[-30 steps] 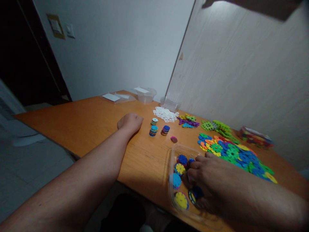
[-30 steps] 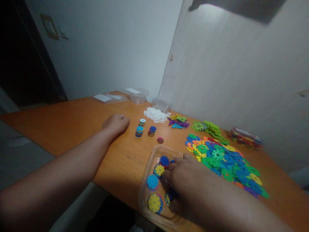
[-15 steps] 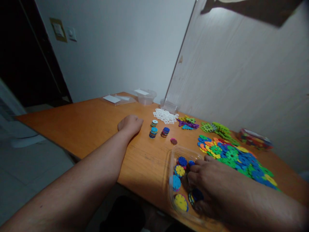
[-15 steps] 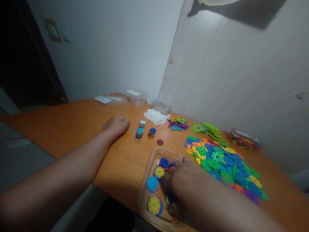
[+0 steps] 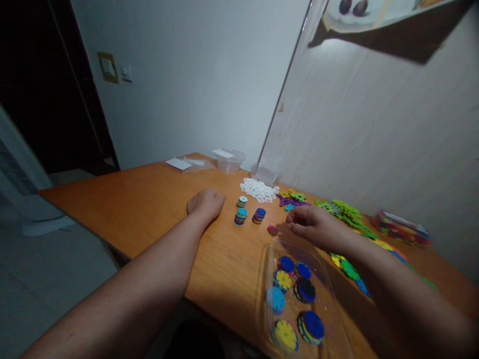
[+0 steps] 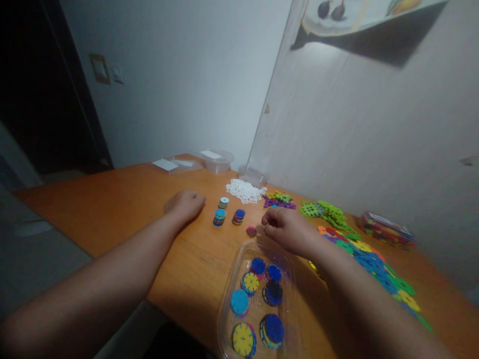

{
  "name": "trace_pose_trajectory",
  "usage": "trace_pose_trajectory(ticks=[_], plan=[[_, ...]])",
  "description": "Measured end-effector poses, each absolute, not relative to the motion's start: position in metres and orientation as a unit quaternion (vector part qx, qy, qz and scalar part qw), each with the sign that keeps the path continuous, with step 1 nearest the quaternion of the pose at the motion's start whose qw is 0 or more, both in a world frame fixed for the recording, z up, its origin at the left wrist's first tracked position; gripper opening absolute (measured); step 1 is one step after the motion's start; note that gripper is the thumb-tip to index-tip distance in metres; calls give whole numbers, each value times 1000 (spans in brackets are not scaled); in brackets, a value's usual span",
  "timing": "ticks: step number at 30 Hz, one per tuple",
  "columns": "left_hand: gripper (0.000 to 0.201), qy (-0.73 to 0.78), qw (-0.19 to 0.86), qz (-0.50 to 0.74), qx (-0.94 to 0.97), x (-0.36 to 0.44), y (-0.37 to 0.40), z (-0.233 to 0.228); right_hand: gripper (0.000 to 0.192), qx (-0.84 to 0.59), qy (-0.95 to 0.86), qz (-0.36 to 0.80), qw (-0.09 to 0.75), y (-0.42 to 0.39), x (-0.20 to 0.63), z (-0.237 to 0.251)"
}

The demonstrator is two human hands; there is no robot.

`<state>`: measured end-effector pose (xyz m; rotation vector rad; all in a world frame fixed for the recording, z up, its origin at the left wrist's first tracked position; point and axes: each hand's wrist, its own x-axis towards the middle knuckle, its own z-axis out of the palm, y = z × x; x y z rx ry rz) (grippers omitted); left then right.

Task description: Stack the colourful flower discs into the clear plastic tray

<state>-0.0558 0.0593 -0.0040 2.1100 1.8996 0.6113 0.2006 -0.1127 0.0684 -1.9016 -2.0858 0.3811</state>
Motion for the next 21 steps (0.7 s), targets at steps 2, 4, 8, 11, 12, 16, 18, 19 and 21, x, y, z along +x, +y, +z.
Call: trace_pose_trajectory(ticks=[2,4,8,11,12,16,18,19,21], plan=[[39,650,116,210,721,-56,60,-5,16,-657,-727,152,133,-97,205,55],[40,650,114,209,721,-56,60,-5,21,-655,-727,167,121,-88,206,44],[39,650,117,208,722,-56,61,-7,21,-658,-722,187,109,-79,202,35],[38,655,116,209,717,-55,60,-7,21,-660,-718,199,99,-75,201,33],[38,655,116,209,717,-56,60,-7,20,-661,-717,201,95,-74,201,32],[37,652,125,206,719,-56,59,-4,14,-665,-712,208,85,-71,200,31],[36,653,130,206,717,-56,58,-4,13,-668,-708,212,83,-71,198,32],[36,653,130,206,717,-56,59,-4,13,-670,-706,215,83,-71,197,33],[37,654,129,207,716,-55,59,-5,14,-671,-703,221,84,-71,195,35]])
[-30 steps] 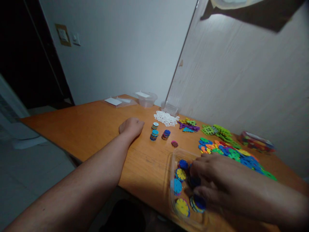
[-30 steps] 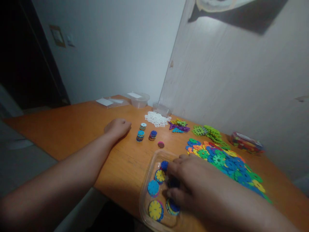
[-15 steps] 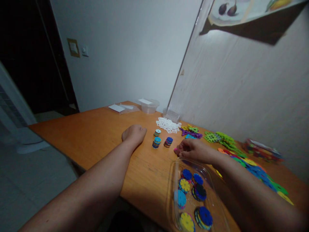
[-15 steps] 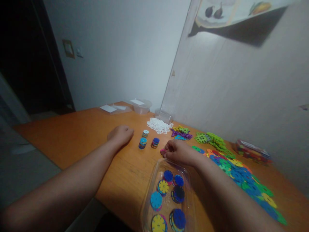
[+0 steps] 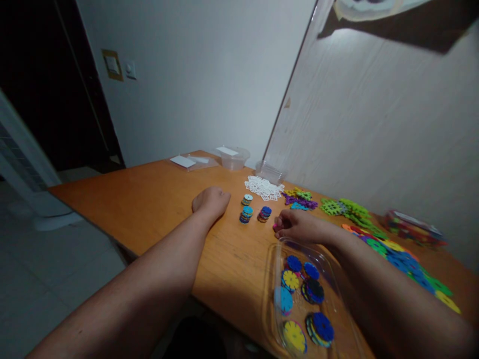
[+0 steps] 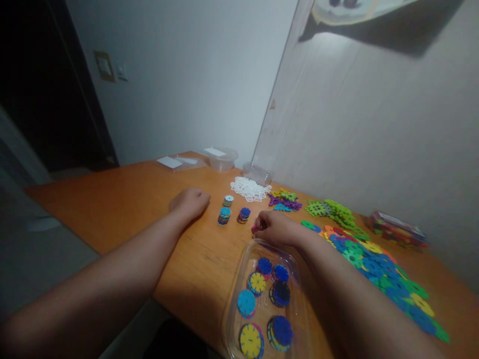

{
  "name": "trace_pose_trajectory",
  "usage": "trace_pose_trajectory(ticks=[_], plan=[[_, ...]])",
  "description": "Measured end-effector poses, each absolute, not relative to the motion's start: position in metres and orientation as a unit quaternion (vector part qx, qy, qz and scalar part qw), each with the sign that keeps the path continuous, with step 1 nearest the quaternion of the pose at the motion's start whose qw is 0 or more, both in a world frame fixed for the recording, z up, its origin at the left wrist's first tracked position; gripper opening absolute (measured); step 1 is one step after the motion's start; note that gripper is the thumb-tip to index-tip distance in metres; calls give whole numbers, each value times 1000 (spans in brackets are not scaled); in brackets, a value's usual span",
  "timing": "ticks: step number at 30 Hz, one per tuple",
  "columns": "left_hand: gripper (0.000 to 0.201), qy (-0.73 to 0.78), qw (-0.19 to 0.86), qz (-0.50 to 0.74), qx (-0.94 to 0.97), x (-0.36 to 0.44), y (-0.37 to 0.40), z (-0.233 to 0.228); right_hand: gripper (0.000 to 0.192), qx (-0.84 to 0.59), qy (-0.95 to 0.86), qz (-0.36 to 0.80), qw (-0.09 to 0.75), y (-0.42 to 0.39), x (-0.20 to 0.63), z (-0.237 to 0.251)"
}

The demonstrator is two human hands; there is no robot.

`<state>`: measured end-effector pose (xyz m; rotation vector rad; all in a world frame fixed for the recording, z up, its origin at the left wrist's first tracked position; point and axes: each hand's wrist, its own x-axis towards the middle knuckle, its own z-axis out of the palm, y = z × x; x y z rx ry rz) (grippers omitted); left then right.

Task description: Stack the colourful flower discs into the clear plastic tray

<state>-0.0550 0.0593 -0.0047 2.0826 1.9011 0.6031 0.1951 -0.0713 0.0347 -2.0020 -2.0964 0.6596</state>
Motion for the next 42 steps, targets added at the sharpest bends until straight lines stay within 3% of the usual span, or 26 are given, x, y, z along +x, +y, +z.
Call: trace_pose_trajectory(ticks=[17,28,34,42], plan=[[37,652,123,211,718,-55,58,-4,18,-668,-690,256,108,-70,202,31],[38,652,120,209,719,-54,59,-3,16,-615,-716,272,187,-152,199,85],[36,650,121,211,720,-55,57,-1,11,-605,-760,222,87,-208,180,101],[36,651,128,209,718,-55,55,1,23,-611,-758,228,23,-229,159,92]])
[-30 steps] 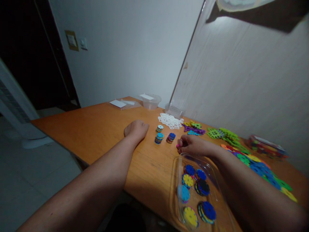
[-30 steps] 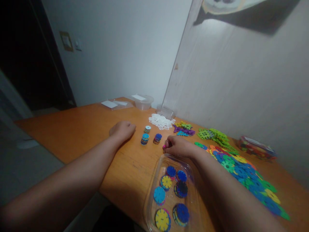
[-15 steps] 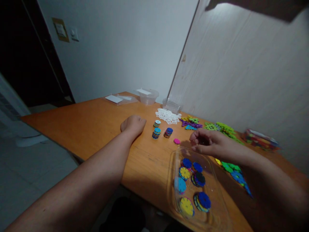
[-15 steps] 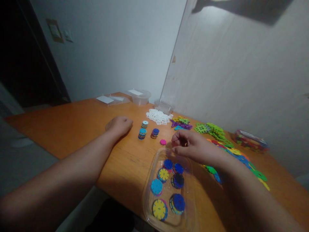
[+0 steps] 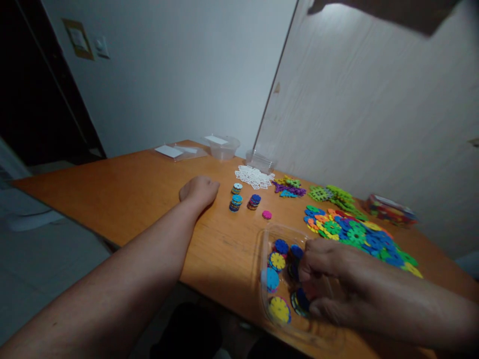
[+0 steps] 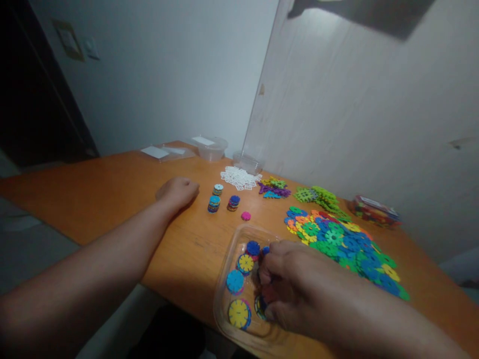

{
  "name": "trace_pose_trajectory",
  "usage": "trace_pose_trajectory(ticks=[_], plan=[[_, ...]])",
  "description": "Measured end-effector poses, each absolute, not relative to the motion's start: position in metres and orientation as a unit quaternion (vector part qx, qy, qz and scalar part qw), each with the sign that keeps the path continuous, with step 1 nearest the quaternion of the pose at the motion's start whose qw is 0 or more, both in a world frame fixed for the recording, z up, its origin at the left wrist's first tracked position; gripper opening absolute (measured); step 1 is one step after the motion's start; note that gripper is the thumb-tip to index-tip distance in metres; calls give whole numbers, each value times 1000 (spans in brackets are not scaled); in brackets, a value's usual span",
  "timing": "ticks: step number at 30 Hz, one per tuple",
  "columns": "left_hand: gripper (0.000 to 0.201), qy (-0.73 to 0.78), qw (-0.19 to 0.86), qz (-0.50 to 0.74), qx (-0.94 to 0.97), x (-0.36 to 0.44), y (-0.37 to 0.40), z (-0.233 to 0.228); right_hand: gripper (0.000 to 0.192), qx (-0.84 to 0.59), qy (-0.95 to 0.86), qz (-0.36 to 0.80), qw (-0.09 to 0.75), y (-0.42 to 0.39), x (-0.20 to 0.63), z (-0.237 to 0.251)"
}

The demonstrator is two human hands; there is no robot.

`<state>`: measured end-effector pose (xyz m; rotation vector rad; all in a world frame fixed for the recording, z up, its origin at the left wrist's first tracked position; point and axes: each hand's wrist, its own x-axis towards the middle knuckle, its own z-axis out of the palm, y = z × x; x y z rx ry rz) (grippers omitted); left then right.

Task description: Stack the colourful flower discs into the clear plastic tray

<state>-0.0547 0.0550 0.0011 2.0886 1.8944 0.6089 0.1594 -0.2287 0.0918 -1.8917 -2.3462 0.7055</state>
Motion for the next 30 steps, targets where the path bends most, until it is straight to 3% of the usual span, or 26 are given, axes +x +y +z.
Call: trace_pose_trajectory(ticks=[6,10,24,30], plan=[[36,652,125,217,716,-55,57,-1,20,-608,-762,222,14,-229,163,91],[37,654,126,216,714,-55,59,-4,5,-582,-783,219,0,-227,162,94],[37,650,124,213,719,-54,57,-1,20,-522,-839,147,-40,-221,162,86],[38,654,119,209,718,-54,59,-5,17,-540,-827,155,0,-218,163,92]])
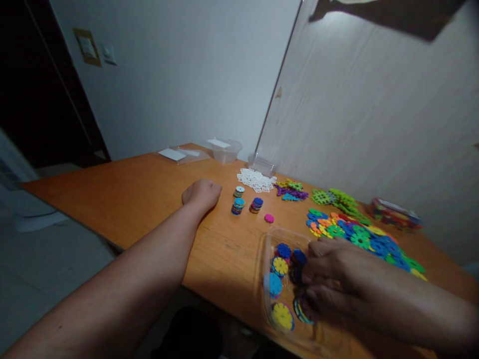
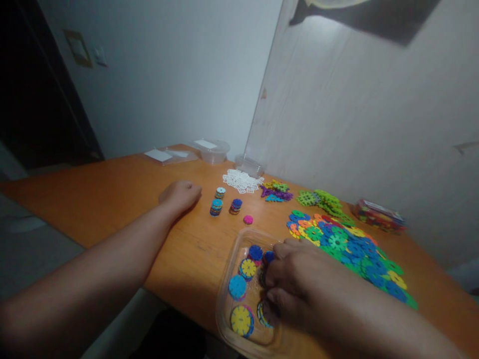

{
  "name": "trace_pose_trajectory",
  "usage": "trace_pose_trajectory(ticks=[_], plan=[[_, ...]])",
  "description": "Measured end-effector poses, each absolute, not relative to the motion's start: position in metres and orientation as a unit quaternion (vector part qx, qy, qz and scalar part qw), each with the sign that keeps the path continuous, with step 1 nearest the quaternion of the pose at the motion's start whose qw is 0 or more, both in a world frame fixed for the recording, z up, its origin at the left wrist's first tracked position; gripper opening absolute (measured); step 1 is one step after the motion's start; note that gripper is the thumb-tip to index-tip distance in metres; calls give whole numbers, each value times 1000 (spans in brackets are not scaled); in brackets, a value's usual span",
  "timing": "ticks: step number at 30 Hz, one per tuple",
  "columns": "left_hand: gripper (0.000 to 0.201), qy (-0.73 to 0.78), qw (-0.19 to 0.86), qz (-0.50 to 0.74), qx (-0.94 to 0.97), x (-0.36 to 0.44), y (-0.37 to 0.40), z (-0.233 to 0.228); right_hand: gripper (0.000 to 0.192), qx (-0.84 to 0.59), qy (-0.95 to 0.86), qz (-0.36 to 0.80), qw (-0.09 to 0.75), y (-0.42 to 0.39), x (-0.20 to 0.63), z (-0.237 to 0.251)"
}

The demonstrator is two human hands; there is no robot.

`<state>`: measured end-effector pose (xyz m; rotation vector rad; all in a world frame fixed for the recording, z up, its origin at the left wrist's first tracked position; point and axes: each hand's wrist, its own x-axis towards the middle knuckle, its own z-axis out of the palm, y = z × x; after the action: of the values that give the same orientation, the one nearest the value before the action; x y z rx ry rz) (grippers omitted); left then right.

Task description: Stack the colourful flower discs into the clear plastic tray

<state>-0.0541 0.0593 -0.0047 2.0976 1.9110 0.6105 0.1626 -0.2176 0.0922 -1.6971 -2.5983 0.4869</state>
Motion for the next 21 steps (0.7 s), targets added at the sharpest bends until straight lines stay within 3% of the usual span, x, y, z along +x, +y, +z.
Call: trace_pose_trajectory(ticks=[9,16,21], plan=[[38,652,116,211,719,-55,64,-8,12,-658,-731,136,121,-134,193,79],[38,650,115,213,720,-56,60,-6,23,-691,-691,181,112,-76,199,38],[38,654,120,205,718,-55,58,-4,20,-700,-682,188,102,-66,198,25]])
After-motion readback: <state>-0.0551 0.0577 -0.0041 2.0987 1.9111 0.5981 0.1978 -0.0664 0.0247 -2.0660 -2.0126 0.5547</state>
